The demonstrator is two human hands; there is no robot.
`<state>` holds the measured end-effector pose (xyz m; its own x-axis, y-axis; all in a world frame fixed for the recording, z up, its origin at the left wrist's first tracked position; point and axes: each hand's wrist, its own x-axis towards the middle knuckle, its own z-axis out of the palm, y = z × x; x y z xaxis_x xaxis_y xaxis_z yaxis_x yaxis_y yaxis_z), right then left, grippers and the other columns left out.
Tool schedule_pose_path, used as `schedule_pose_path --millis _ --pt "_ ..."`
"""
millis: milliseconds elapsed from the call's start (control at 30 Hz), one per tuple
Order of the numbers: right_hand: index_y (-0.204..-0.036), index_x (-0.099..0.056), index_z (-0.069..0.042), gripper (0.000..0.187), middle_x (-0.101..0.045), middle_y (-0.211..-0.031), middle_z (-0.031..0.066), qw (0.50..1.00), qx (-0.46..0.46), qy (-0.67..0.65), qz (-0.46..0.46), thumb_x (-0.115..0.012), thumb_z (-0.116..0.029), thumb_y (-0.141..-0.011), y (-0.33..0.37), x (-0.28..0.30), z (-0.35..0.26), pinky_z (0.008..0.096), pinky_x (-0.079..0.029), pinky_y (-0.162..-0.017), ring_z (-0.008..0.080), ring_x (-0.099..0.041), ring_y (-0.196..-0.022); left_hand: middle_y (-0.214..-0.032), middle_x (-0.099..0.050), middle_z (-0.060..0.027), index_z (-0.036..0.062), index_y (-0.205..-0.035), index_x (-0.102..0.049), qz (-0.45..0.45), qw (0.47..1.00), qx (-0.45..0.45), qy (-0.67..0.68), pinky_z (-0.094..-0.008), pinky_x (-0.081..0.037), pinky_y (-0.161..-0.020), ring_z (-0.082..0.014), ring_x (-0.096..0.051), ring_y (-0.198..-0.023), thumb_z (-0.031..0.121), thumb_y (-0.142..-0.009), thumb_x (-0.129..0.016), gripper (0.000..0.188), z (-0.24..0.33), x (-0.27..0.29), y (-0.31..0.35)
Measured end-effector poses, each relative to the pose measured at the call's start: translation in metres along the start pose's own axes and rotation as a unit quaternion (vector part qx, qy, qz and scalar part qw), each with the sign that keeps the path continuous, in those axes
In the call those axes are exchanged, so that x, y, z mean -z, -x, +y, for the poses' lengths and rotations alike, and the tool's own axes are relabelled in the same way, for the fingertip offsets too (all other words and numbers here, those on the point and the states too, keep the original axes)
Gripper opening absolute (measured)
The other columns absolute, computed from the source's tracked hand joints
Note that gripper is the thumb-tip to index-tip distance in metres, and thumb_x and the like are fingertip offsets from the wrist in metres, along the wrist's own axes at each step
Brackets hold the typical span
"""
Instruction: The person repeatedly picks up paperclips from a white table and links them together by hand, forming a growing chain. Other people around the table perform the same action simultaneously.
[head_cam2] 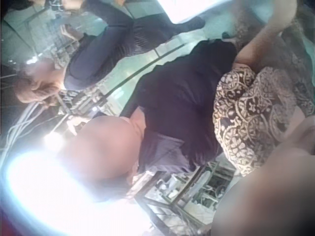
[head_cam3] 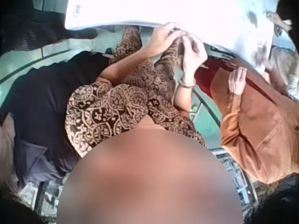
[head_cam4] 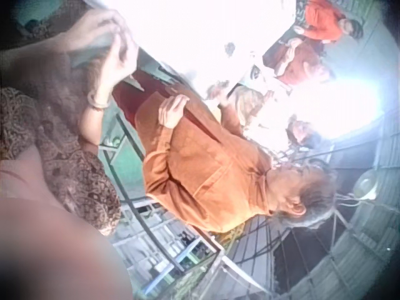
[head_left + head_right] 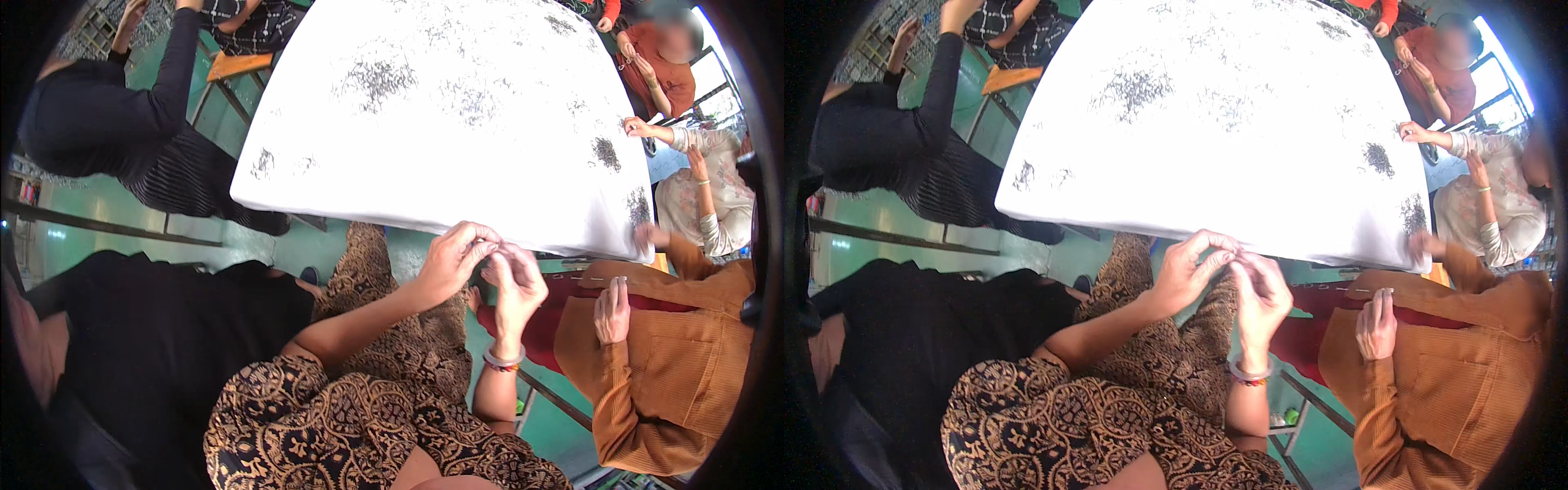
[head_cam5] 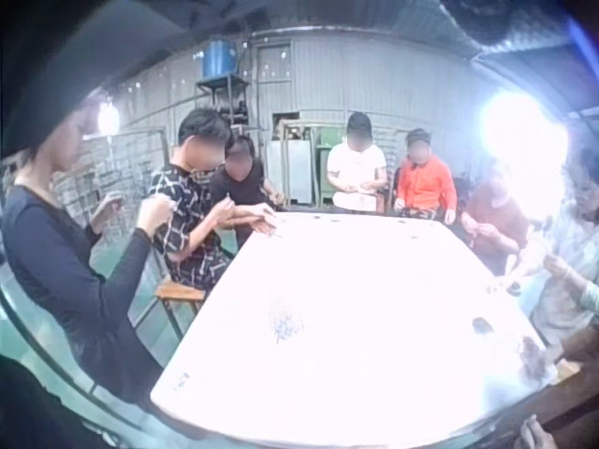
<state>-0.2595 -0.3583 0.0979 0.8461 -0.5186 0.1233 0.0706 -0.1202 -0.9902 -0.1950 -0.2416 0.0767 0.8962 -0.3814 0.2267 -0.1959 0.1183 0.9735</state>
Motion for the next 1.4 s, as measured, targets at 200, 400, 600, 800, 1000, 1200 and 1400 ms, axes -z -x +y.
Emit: schedule_pose_path --millis 200,400,600,800,1000,1200,1400 --pt "-0.108 -0.069 0.001 0.020 -0.063 -0.085 0.0116 0.966 0.100 0.221 -0.088 -0.061 -0.002 -0.090 -0.095 0.012 0.022 0.0274 -0.047 -0.067 0.0164 -0.059 -0.074 -0.097 -0.067 -0.0113 0.0008 -0.101 -0.063 0.010 0.999 -0.002 0.032 -0.0300 -0.053 -0.074 -0.0178 -0.067 -0.086 0.008 -0.093 -0.062 0.011 0.010 0.004 0.000" --pt "-0.100 -0.070 -0.001 0.026 -0.060 -0.088 0.0188 0.844 0.235 0.422 -0.233 -0.060 0.005 -0.077 -0.168 -0.033 0.099 0.0428 -0.047 -0.079 0.0352 -0.057 -0.084 -0.096 -0.068 -0.0083 0.0044 -0.099 -0.066 -0.017 1.000 0.015 -0.007 -0.0322 -0.051 -0.081 -0.0198 -0.065 -0.092 0.011 -0.091 -0.065 0.010 0.012 0.005 0.013" --pt "-0.095 -0.056 0.003 0.008 -0.063 -0.080 0.0151 0.892 0.159 0.364 -0.216 -0.057 -0.005 -0.092 -0.161 -0.015 0.095 0.0324 -0.046 -0.064 0.0247 -0.059 -0.069 -0.090 -0.063 -0.0083 0.0055 -0.096 -0.062 0.007 0.997 -0.068 -0.025 -0.0388 -0.045 -0.081 -0.0272 -0.059 -0.090 0.017 -0.092 -0.062 0.013 0.002 0.002 0.012" --pt "-0.099 -0.057 0.003 0.010 -0.057 -0.096 0.0076 0.977 0.075 0.103 -0.171 -0.056 -0.006 -0.097 -0.091 0.038 0.016 0.0241 -0.040 -0.062 0.0114 -0.049 -0.073 -0.089 -0.062 -0.0109 0.0037 -0.093 -0.061 -0.009 0.999 -0.042 0.015 -0.0408 -0.045 -0.082 -0.0301 -0.060 -0.090 0.017 -0.089 -0.062 0.014 0.004 -0.001 0.016" --pt "-0.097 -0.053 0.002 0.008 -0.056 -0.092 0.0081 0.953 0.055 0.164 -0.247 -0.047 -0.002 -0.099 -0.028 0.049 -0.066 0.0227 -0.041 -0.061 0.0132 -0.051 -0.074 -0.086 -0.066 -0.0149 0.0001 -0.092 -0.062 -0.020 0.998 -0.063 0.017 -0.0408 -0.047 -0.080 -0.0315 -0.062 -0.088 0.012 -0.087 -0.063 0.013 0.015 -0.001 0.006" --pt "-0.091 -0.060 0.005 0.007 -0.059 -0.083 0.0128 0.907 0.143 0.310 -0.247 -0.054 0.001 -0.090 -0.024 0.032 -0.081 0.0279 -0.045 -0.064 0.0191 -0.055 -0.074 -0.090 -0.066 -0.0124 0.0036 -0.095 -0.066 -0.046 0.997 -0.068 -0.011 -0.0386 -0.048 -0.078 -0.0281 -0.063 -0.088 0.014 -0.089 -0.064 0.012 0.014 0.002 0.004" --pt "-0.095 -0.065 0.005 0.015 -0.062 -0.083 0.0116 0.923 0.188 0.281 -0.186 -0.060 0.012 -0.082 -0.029 0.025 -0.080 0.0267 -0.045 -0.055 0.0148 -0.056 -0.062 -0.093 -0.067 -0.0106 0.0020 -0.094 -0.067 -0.080 0.994 -0.066 -0.038 -0.0343 -0.050 -0.079 -0.0237 -0.064 -0.091 0.011 -0.087 -0.067 0.011 0.013 0.011 -0.002"
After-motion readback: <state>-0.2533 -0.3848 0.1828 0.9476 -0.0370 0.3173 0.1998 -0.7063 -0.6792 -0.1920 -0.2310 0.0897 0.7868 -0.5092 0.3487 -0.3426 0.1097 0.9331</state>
